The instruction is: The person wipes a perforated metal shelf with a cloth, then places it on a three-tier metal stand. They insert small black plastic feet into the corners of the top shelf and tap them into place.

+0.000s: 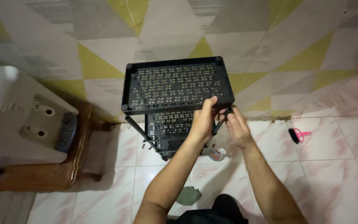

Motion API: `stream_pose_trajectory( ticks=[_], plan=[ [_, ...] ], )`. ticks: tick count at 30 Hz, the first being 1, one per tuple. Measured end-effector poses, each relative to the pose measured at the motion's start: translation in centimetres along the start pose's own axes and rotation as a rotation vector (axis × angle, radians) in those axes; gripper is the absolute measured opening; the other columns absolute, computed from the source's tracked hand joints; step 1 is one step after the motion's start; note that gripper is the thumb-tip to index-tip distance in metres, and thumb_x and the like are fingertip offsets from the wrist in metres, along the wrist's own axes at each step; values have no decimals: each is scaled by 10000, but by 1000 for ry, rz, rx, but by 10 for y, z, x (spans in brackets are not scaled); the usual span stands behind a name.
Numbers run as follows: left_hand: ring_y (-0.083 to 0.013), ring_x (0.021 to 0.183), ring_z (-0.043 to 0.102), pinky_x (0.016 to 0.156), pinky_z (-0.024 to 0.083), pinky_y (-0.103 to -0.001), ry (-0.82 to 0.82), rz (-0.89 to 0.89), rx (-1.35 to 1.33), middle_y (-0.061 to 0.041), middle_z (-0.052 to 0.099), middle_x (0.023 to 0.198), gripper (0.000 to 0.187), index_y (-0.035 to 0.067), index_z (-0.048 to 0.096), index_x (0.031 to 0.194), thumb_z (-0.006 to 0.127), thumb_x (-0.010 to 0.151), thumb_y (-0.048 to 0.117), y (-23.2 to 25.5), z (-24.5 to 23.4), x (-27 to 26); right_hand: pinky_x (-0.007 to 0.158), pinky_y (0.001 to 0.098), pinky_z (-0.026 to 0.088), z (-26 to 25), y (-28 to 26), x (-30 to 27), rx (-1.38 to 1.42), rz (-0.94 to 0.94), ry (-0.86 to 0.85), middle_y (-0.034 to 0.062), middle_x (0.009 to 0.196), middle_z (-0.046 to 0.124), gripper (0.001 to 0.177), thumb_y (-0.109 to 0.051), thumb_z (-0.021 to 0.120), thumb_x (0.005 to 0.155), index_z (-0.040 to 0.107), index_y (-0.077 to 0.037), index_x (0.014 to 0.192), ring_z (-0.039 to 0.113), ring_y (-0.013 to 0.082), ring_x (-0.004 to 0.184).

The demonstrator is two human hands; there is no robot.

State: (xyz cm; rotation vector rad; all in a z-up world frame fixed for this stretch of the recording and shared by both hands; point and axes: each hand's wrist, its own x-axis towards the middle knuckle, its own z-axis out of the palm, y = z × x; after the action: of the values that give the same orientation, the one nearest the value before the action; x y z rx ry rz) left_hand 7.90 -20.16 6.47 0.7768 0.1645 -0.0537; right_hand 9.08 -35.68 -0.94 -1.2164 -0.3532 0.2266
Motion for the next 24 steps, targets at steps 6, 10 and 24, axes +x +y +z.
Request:
stream_pose_trajectory(
  ticks=[6, 10, 24],
  plan=[
    [-168, 720, 586, 663, 472, -304, -6, 16, 64, -65, 647, 823, 270, 20, 677, 949, 618, 963, 283, -2, -11, 3, 567, 181, 308, -2, 11, 5, -121, 8, 26, -44, 899, 512, 288, -221, 409, 1119, 568, -73, 1308, 368, 20, 663],
    [-138, 746, 541, 669, 437, -303, -24, 89, 165, -38, 604, 834, 287, 7, 662, 943, 640, 999, 289, 1, -23, -1, 538, 169, 290, 11, 12, 6, -190, -52, 52, -70, 869, 513, 330, -210, 405, 1101, 531, -89, 1381, 351, 6, 633],
    [-167, 1107, 614, 980, 479, -300, -9, 150, 394, -77, 676, 1220, 502, -21, 643, 1267, 627, 978, 389, 6, -32, -6, 1217, 348, 335, 29, -36, 14, -37, -220, 12, 116, 1526, 475, 615, -355, 484, 1060, 384, -25, 1569, 440, 212, 1444]
  ],
)
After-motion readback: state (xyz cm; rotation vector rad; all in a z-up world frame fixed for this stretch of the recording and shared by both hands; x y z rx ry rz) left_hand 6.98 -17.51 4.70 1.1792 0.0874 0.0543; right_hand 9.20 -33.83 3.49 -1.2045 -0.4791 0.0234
